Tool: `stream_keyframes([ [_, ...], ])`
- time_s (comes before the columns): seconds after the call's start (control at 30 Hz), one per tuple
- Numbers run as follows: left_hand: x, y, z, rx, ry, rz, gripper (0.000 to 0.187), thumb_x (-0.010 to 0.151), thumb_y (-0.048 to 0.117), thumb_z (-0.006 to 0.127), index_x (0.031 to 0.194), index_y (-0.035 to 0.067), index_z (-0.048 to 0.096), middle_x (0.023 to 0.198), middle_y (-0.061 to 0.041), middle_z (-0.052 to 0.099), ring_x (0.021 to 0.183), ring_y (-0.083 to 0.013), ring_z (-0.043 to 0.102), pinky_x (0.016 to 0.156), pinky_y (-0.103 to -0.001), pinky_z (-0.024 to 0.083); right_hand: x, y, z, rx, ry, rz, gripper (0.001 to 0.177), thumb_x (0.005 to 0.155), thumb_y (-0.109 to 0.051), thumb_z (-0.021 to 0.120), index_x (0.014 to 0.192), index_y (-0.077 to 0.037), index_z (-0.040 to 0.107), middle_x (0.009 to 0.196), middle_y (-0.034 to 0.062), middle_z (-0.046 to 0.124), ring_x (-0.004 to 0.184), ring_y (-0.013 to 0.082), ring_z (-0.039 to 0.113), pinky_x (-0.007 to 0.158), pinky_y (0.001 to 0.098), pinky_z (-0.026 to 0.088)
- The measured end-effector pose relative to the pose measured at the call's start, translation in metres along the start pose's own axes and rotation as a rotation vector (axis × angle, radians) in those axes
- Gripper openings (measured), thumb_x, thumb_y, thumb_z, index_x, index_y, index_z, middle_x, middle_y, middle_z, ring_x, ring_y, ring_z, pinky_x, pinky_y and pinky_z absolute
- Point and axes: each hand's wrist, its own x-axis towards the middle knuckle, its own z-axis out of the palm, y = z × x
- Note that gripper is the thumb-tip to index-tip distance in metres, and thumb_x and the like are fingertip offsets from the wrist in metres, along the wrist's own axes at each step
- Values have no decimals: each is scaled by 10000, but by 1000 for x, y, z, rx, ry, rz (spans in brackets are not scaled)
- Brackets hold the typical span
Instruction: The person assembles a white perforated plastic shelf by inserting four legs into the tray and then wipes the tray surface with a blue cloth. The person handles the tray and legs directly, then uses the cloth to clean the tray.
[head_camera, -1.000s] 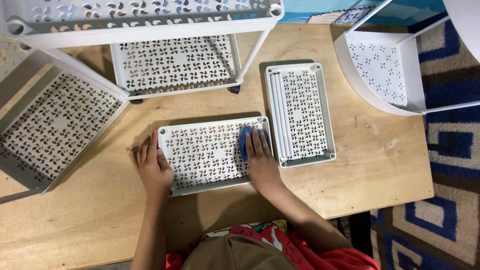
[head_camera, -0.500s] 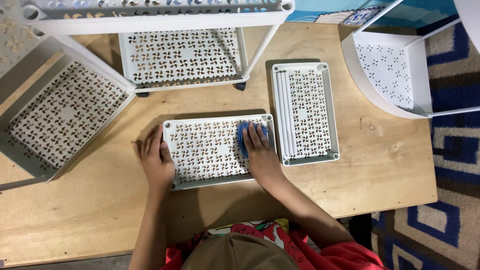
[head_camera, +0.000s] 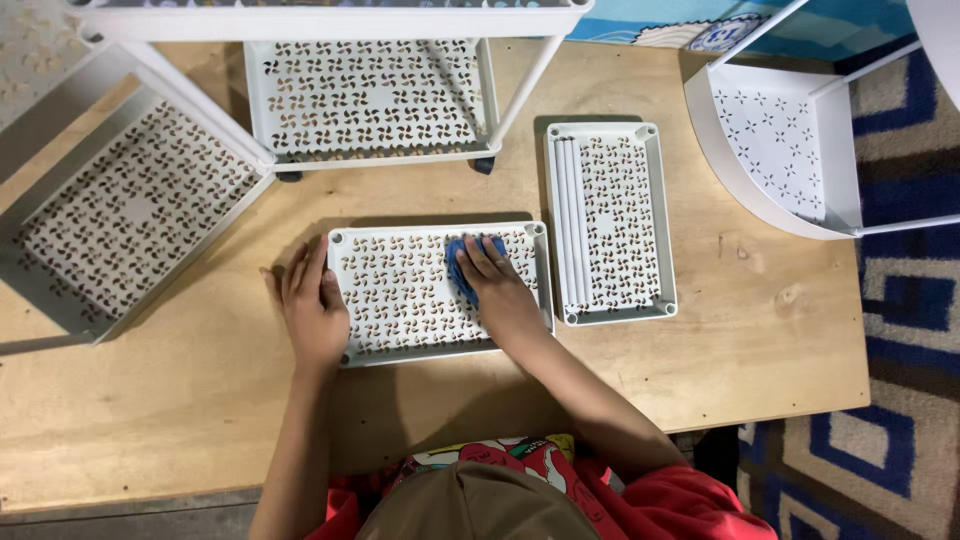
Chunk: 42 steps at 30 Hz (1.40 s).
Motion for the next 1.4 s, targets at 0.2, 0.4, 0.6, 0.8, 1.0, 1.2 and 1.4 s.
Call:
stream_keyframes([
  [0.2,2,0,0,41,6,8,436,1034,45,505,1453,121,598,1393,-151,652,1397,-338,516,1257,-603,87,-36,-21,7,-108,-54,-55,726,807,62,637,1513,-62,514,1636,146,373,1482,358,344,986,279,425],
  [0.4,0,0,-2,-24,26,16,457,1024,44,511,1467,122,595,1365,-152,653,1387,-322,534,1275,-586,128,-34,-28,2,132,-60,-92,717,809,-70,723,1474,-7,463,1601,198,350,1479,394,335,1167,472,319],
  [0.6,-1,1,-3,3,14,5,456,1021,34,523,1461,125,601,1342,-147,666,1380,-326,540,1277,-601,108,29,-26,15,46,16,-51,717,802,93,631,1494,-29,491,1618,177,387,1498,371,359,1203,466,350],
  [0.8,0,2,0,7,21,-11,470,1016,44,522,1470,146,595,1377,-135,661,1401,-321,528,1268,-603,100,-21,-48,11,6,-79,-164,709,853,146,562,1534,-24,464,1651,172,370,1497,381,346,1122,407,352],
  [1.0,1,1,-2,-30,13,-21,463,1022,63,523,1475,138,582,1397,-138,646,1402,-316,519,1262,-600,102,0,-57,5,47,-59,-167,716,803,78,641,1494,-27,482,1616,160,381,1486,357,371,1172,425,334],
  [1.2,0,0,-1,-11,31,-15,440,1032,80,531,1464,141,594,1404,-126,647,1398,-307,523,1264,-606,91,53,-66,14,132,-7,-118,732,774,31,663,1479,14,468,1600,203,358,1472,386,356,1183,469,346],
  [1.4,0,-3,2,-8,44,-16,451,1023,75,537,1462,154,599,1407,-126,647,1395,-303,526,1264,-606,93,8,-87,4,57,-94,-241,662,817,66,579,1469,-10,490,1606,185,382,1483,384,354,1195,454,350],
])
